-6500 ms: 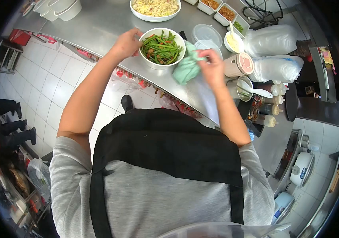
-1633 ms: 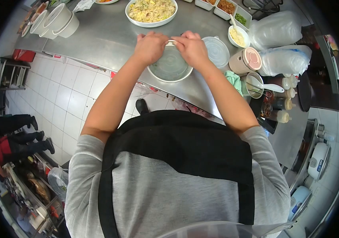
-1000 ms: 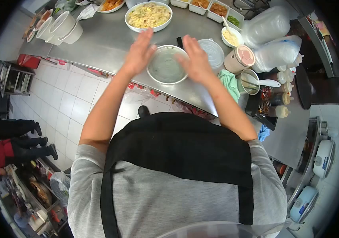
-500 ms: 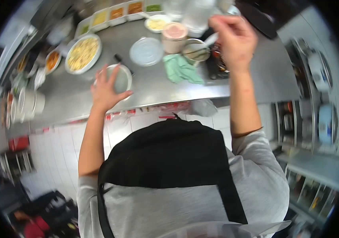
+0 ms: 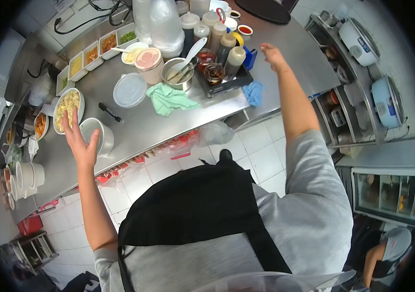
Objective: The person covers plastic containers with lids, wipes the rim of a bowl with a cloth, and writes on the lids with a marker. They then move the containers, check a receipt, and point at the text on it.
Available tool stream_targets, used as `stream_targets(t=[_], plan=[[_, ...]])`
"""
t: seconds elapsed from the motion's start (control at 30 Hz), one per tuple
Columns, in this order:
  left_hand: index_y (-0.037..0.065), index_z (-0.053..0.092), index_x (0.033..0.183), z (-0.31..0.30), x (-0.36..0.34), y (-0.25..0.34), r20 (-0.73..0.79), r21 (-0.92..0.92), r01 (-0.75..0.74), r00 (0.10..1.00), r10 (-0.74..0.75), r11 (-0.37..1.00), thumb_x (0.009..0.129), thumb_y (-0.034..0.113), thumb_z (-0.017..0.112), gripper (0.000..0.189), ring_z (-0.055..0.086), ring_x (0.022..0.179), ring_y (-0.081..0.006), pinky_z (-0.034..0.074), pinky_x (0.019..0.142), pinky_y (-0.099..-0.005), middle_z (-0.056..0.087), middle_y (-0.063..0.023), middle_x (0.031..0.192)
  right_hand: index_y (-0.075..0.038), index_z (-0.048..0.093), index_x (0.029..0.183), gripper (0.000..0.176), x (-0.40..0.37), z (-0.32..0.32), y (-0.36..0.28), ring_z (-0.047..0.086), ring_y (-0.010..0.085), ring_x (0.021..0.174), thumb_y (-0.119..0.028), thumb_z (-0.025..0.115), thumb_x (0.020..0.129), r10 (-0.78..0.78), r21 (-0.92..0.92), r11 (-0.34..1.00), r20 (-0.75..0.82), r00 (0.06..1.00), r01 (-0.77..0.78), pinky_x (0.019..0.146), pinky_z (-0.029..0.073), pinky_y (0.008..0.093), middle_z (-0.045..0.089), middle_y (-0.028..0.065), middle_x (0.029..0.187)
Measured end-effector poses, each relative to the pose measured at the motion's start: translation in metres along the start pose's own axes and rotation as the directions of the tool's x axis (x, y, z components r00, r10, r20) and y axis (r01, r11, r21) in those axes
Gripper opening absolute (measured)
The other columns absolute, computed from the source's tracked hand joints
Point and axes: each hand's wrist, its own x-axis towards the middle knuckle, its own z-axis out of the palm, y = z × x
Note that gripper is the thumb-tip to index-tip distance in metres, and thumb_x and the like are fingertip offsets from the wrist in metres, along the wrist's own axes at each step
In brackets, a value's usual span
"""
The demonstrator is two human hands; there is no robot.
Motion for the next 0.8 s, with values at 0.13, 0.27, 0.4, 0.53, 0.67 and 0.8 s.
stream_targets(t=[0.13,0.27,0.4,0.53,0.67,0.8], plan=[[0.003,0.044,0.133,0.022,0.013,0.118,0.229,-0.603,0.066,0.969,0.094,0.795,0.087,0.05,0.049,0.066,0.036,0.128,-0.0274,0.028,0.104,-0.0392,0.041,-0.0146,0.138,-0.006,0.048,0.122,0.044,0.055,0.017,0.017,0.054,0.019,0.091,-0.023,0.061,0.083,0.055,0.081,0.995,0.097,0.994,-0.063,0.08,0.043,0.0369,0.065,0.0091,0.099],[-0.001,0.042,0.132,0.09,0.027,0.259,0.552,-0.827,0.545,0.745,0.375,0.136,0.089,0.056,0.046,0.071,0.047,0.12,-0.0258,0.034,0.101,-0.0359,0.045,-0.0146,0.134,0.001,0.048,0.117,0.047,0.092,0.038,0.036,0.062,0.0181,0.077,-0.009,0.069,0.076,0.038,0.105,0.993,0.218,0.975,-0.062,0.07,0.047,0.0311,0.067,0.0097,0.086],[-0.001,0.042,0.13,0.205,0.05,0.352,0.734,-0.562,0.805,0.591,0.334,-0.187,0.092,0.05,0.047,0.064,0.046,0.121,-0.0277,0.035,0.102,-0.0364,0.043,-0.014,0.135,0.002,0.047,0.119,0.054,0.04,-0.008,-0.006,0.063,0.0141,0.072,-0.004,0.072,0.072,-0.266,-0.073,0.961,0.033,0.963,0.267,0.07,0.048,0.0258,0.067,0.0114,0.077],[-0.001,0.045,0.127,0.314,0.081,0.392,0.865,-0.485,0.829,0.501,-0.018,-0.279,0.088,0.052,0.052,0.066,0.038,0.126,-0.0261,0.033,0.102,-0.0365,0.047,-0.0124,0.129,-0.002,0.045,0.125,0.058,-0.082,-0.116,-0.027,0.062,0.0125,0.078,-0.007,0.072,0.074,-0.311,0.203,0.935,0.067,0.948,0.292,0.071,0.048,0.0248,0.066,0.0071,0.076],[0.002,0.058,0.111,0.381,0.109,0.401,0.775,-0.601,0.757,0.471,-0.422,-0.258,0.085,0.048,0.06,0.053,0.035,0.121,-0.0211,0.032,0.098,-0.0339,0.057,-0.0099,0.113,0.001,0.042,0.127,0.06,-0.157,-0.184,0.015,0.063,0.0136,0.077,0.001,0.07,0.074,-0.153,0.249,0.958,0.028,0.988,0.142,0.077,0.047,0.0266,0.066,0.0077,0.075],[0.006,0.067,0.079,0.447,0.115,0.391,0.555,-0.729,0.684,0.577,-0.6,-0.017,0.081,0.036,0.067,0.03,0.042,0.107,-0.0191,0.034,0.092,-0.0336,0.062,-0.0063,0.093,0.004,0.042,0.123,0.058,-0.159,-0.18,0.095,0.064,0.0145,0.075,0.005,0.07,0.072,0.082,0.4,0.912,0.049,0.995,-0.094,0.079,0.047,0.0274,0.066,0.0081,0.073]])
